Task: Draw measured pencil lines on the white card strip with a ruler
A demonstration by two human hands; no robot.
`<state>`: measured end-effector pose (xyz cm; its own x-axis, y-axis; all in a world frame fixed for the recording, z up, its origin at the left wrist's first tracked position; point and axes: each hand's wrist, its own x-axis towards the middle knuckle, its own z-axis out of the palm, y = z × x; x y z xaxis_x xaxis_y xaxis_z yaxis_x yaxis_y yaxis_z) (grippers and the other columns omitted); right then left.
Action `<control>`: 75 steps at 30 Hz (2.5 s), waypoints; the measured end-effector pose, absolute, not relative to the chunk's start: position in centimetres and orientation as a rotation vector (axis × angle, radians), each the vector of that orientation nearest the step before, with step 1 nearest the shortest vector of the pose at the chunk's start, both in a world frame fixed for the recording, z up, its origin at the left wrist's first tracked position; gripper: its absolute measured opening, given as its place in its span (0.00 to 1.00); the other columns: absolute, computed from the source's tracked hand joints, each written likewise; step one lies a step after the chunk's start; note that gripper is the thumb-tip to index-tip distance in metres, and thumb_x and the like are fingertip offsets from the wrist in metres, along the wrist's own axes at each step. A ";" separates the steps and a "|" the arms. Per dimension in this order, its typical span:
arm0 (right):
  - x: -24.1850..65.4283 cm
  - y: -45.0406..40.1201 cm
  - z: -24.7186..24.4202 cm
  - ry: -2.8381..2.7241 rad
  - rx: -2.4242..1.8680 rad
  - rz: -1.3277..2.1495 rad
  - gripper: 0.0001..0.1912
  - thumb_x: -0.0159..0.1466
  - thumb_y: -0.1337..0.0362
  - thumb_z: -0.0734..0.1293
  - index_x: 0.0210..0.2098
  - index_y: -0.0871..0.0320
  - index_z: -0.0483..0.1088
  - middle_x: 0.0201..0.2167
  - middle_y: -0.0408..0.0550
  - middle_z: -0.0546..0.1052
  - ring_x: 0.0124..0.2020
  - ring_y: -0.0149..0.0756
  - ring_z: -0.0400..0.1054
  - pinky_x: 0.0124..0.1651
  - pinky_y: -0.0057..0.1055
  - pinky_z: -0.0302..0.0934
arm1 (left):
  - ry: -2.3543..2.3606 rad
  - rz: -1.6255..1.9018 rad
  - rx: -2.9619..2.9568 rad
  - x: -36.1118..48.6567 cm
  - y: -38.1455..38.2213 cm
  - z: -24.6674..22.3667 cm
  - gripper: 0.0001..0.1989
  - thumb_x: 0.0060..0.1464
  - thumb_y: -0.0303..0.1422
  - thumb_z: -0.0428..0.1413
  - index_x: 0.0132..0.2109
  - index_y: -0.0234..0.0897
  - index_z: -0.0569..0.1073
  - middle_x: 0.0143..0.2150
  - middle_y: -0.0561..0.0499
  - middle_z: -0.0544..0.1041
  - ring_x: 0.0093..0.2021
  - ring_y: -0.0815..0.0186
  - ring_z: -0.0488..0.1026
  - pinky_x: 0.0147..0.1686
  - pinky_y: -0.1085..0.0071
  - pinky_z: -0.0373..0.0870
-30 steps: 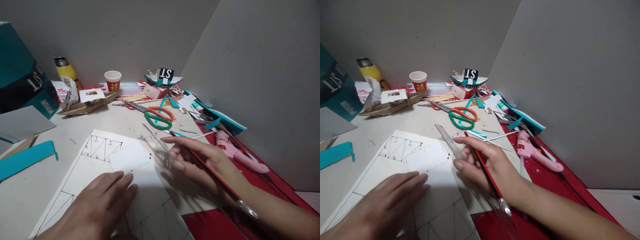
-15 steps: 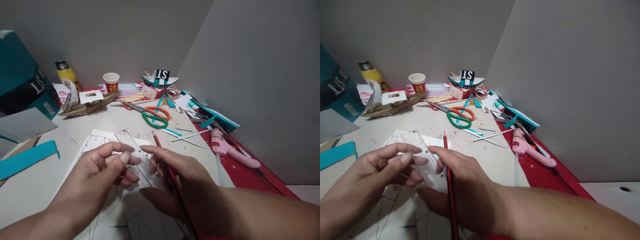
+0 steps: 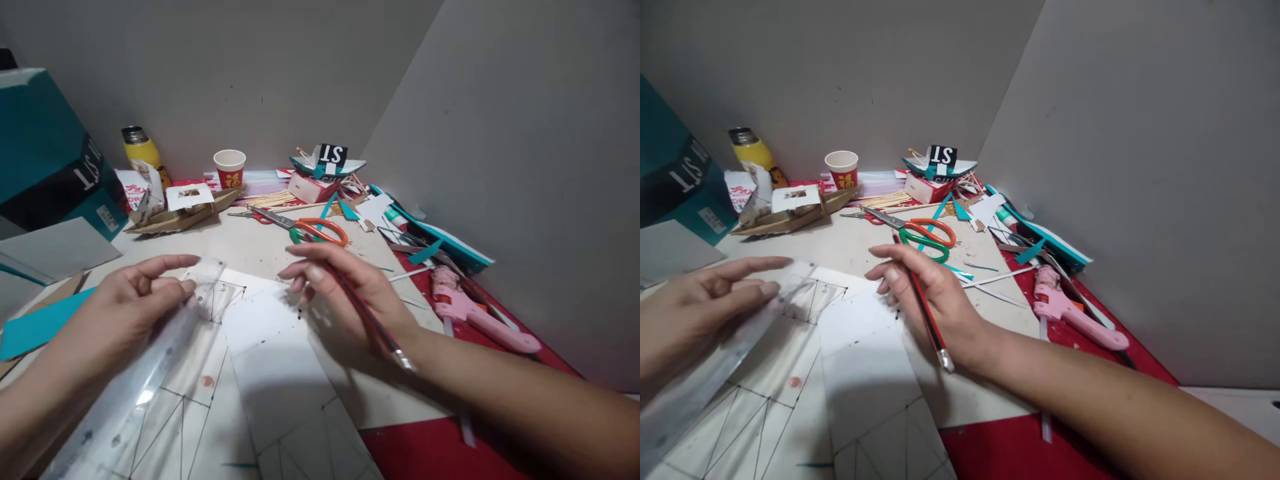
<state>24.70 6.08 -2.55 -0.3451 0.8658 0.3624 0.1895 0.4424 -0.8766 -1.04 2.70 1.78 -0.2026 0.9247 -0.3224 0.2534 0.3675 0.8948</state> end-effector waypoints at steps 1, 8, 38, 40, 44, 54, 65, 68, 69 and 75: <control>24.7 6.4 -3.4 -1.859 -0.896 0.938 0.13 0.74 0.62 0.60 0.55 0.56 0.70 0.43 0.52 0.83 0.40 0.36 0.79 0.43 0.35 0.75 | 1.697 0.853 1.035 -1.0 2.5 1.4 0.34 0.40 0.47 0.70 0.55 0.41 0.77 0.20 0.59 0.68 0.18 0.71 0.58 0.17 0.78 0.50; 25.7 6.6 -5.9 -2.428 -0.894 0.639 0.31 0.64 0.63 0.71 0.63 0.65 0.63 0.58 0.68 0.75 0.59 0.56 0.70 0.59 0.57 0.67 | 1.521 0.766 1.015 1.3 0.6 -1.4 0.37 0.48 0.48 0.66 0.62 0.39 0.70 0.27 0.57 0.72 0.21 0.71 0.61 0.19 0.76 0.57; 26.3 7.5 -4.9 -2.613 -0.932 0.768 0.37 0.64 0.65 0.72 0.69 0.62 0.58 0.65 0.64 0.69 0.64 0.53 0.64 0.65 0.54 0.62 | 1.485 0.793 0.997 1.7 1.1 -2.5 0.32 0.46 0.44 0.67 0.54 0.41 0.63 0.29 0.59 0.73 0.20 0.65 0.72 0.16 0.69 0.69; 26.3 7.5 -4.8 -2.611 -0.924 0.771 0.37 0.64 0.66 0.72 0.69 0.61 0.59 0.65 0.64 0.70 0.64 0.53 0.64 0.64 0.54 0.63 | 1.485 0.790 0.994 1.8 1.2 -2.5 0.33 0.45 0.44 0.67 0.55 0.41 0.63 0.28 0.59 0.72 0.20 0.64 0.72 0.15 0.69 0.69; 26.2 7.6 -4.7 -2.607 -0.928 0.775 0.37 0.64 0.66 0.73 0.69 0.64 0.60 0.63 0.66 0.71 0.63 0.54 0.65 0.63 0.52 0.64 | 1.442 0.780 1.003 1.9 1.2 -2.6 0.35 0.47 0.44 0.67 0.58 0.40 0.63 0.28 0.60 0.72 0.20 0.66 0.71 0.17 0.71 0.68; 26.1 7.7 -4.7 -2.618 -0.905 0.773 0.36 0.64 0.66 0.73 0.68 0.65 0.60 0.64 0.66 0.70 0.63 0.53 0.65 0.63 0.52 0.63 | 1.505 0.750 1.009 1.9 1.5 -2.8 0.37 0.44 0.44 0.67 0.59 0.37 0.67 0.22 0.59 0.70 0.19 0.64 0.69 0.14 0.70 0.69; 26.1 7.8 -4.5 -2.642 -0.893 0.753 0.36 0.64 0.66 0.72 0.68 0.68 0.59 0.63 0.67 0.71 0.62 0.52 0.65 0.63 0.49 0.64 | 1.671 0.733 1.394 1.9 1.1 -3.4 0.27 0.56 0.44 0.59 0.60 0.38 0.72 0.33 0.52 0.75 0.19 0.68 0.67 0.15 0.69 0.68; 26.2 7.8 -4.6 -2.640 -0.896 0.753 0.35 0.65 0.65 0.72 0.68 0.66 0.60 0.62 0.66 0.72 0.61 0.52 0.66 0.63 0.51 0.63 | 1.640 0.786 2.073 1.3 0.2 -3.8 0.19 0.63 0.38 0.55 0.58 0.39 0.74 0.44 0.45 0.78 0.33 0.60 0.77 0.31 0.62 0.78; 26.2 7.8 -4.6 -2.639 -0.892 0.758 0.35 0.65 0.65 0.72 0.68 0.66 0.60 0.62 0.66 0.72 0.60 0.52 0.67 0.62 0.52 0.64 | 1.568 0.773 2.301 1.1 -0.1 -4.0 0.18 0.64 0.36 0.55 0.59 0.40 0.73 0.50 0.42 0.78 0.43 0.56 0.78 0.40 0.58 0.79; 26.2 7.6 -4.7 -2.610 -0.872 0.760 0.34 0.65 0.66 0.71 0.68 0.63 0.60 0.61 0.66 0.72 0.61 0.53 0.67 0.62 0.54 0.63 | 1.331 0.391 2.813 0.7 -1.0 -6.1 0.31 0.67 0.36 0.49 0.73 0.32 0.54 0.74 0.36 0.60 0.74 0.48 0.54 0.67 0.49 0.63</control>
